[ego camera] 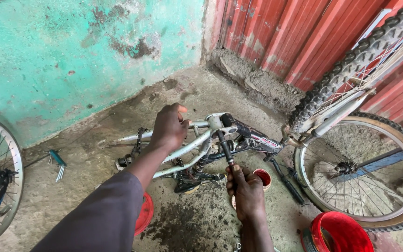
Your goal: The person handles a bicycle frame, cleaning parts and inserting a component into the head tube area by hand.
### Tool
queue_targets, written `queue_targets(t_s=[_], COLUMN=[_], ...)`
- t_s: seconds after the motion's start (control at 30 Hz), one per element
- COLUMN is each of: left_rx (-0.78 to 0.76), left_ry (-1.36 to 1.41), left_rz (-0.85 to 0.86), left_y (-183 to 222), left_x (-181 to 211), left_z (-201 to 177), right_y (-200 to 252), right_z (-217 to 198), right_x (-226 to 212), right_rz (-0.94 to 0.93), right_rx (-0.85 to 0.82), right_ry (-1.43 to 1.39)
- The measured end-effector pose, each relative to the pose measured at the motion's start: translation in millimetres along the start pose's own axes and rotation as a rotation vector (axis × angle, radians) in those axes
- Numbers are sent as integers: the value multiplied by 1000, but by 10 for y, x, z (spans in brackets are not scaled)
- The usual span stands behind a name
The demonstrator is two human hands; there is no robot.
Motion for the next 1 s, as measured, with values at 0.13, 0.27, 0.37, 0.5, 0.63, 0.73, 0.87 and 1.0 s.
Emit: queue_targets(t_s=[0.13, 0.27, 0.37, 0.5, 0.63, 0.73, 0.87, 1.0], left_rx=[-117, -147, -166, -161, -197, -175, -141, -140], left_ry=[-19, -53, -78, -116, -150, -147, -154, -159], left_rz=[-134, -102, -66, -16, -53, -9, 42, 78], left_y=[47, 38, 4, 64, 106, 62, 7, -34], left_x=[-48, -93, -153, -48, 20, 7, -75, -128], left_z=[63, 149, 250, 231, 214, 241, 287, 359], right_y=[1, -22, -22, -108, -183, -164, -228, -290], right_z=[-1, 40, 134, 247, 310, 385, 426, 482], right_x=[14, -37, -126, -190, -239, -313, -325, -352], right_rz=[14, -41, -33, -62, -98, -86, -148, -209], right_rx=[23, 51, 73, 76, 87, 92, 110, 109], right_ry=[20, 77, 132, 176, 171, 204, 189, 167])
Point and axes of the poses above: each hand's wrist, its own y-axis away from the middle knuckle, its own z-axis out of the palm, x = y × z, the point moved 8 cm from there along -y, towards the middle knuckle, and after that the axes turned 1 degree about z, right-handed, at the moved point
